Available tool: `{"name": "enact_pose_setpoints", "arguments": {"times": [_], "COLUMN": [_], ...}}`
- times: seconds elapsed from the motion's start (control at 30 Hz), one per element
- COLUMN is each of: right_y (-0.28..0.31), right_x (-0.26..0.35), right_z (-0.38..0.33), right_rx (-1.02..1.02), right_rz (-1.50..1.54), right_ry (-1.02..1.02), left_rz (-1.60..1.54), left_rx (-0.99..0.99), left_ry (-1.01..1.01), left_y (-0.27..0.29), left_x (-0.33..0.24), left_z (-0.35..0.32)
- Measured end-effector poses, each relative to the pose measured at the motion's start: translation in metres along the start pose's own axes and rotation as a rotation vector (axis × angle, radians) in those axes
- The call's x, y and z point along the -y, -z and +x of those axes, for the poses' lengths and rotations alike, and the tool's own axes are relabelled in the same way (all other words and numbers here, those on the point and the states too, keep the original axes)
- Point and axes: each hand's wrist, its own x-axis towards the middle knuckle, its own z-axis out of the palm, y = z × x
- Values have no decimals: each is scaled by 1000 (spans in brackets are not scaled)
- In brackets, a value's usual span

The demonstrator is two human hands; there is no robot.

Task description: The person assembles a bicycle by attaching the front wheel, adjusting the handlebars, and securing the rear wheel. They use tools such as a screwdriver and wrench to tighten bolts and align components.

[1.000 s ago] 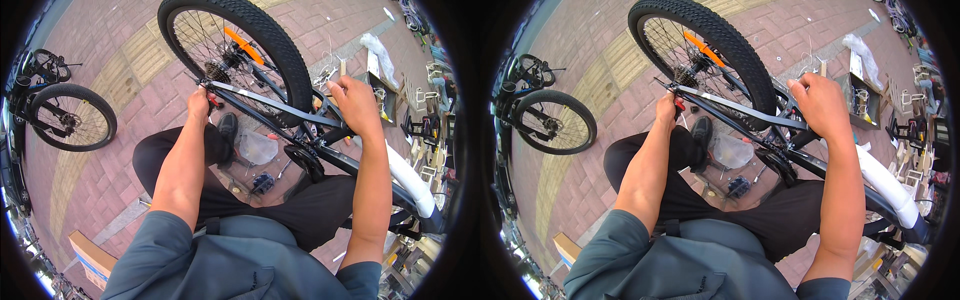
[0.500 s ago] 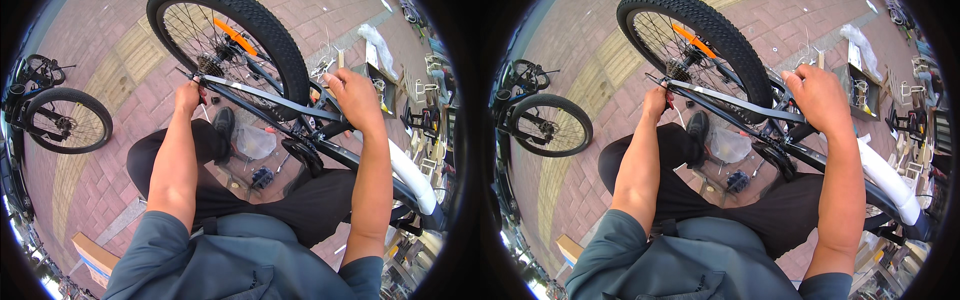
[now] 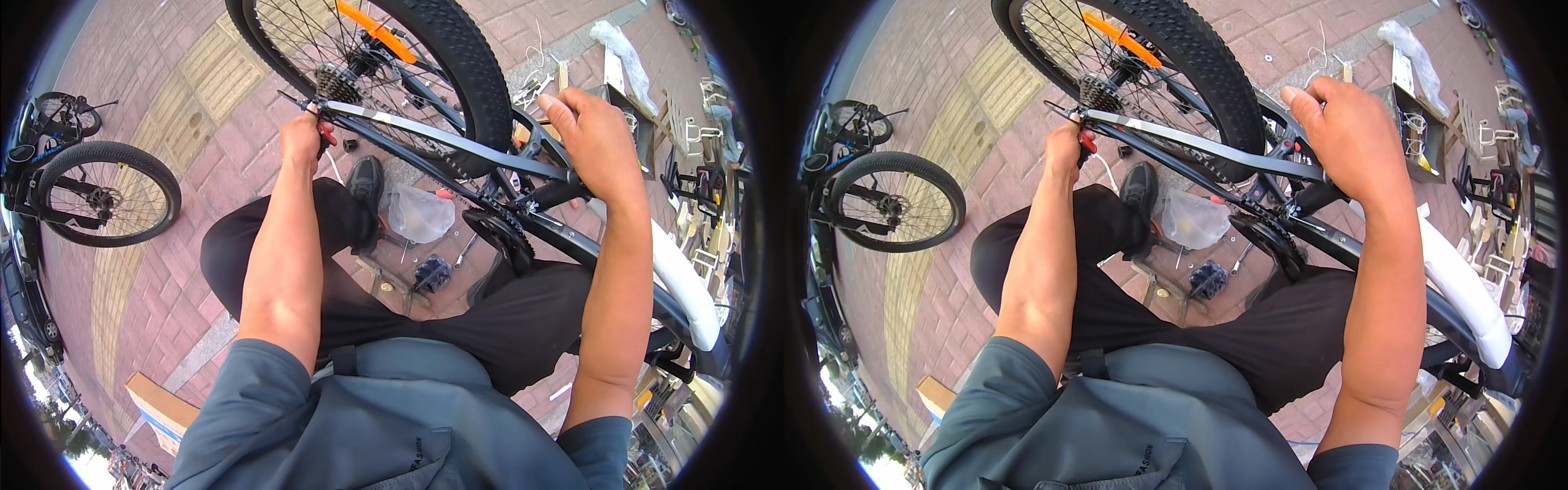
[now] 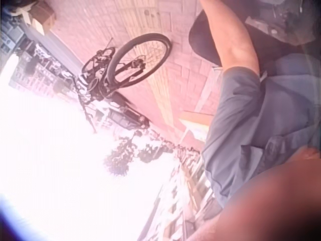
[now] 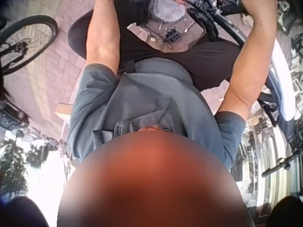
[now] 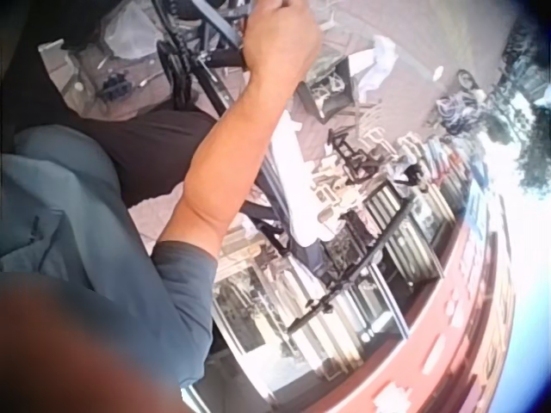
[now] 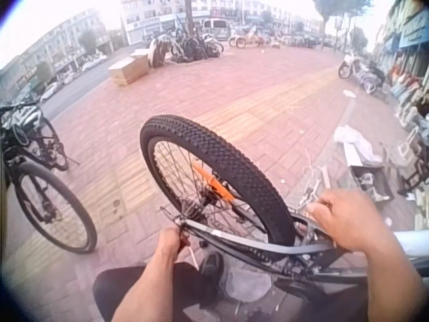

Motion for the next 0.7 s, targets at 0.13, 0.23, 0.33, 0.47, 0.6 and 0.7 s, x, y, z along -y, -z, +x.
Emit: {"name": "enact_pose_setpoints", "arguments": {"times": [0.13, 0.23, 0.33, 0.47, 0.6, 0.7], "right_y": [0, 1, 2, 1, -1, -2], "right_x": [-2, -3, -1, -1, -3, -5], "right_z": [0, -1, -2, -2, -1, -1], "right_rx": [-48, -45, -57, -45, -56, -39], "right_rz": [-1, 8, 52, 60, 35, 7], "right_ry": [41, 22, 8, -13, 26, 18], "left_rz": [83, 65, -169, 2, 73, 74], "left_rx": [13, 51, 59, 68, 9, 49], "left_ry": [15, 97, 257, -3, -216, -186], "left_y": [1, 6, 9, 3, 0, 5], "left_x": [-8, -11, -7, 12, 28, 29], "left_z": [-8, -10, -11, -8, -1, 6]}}
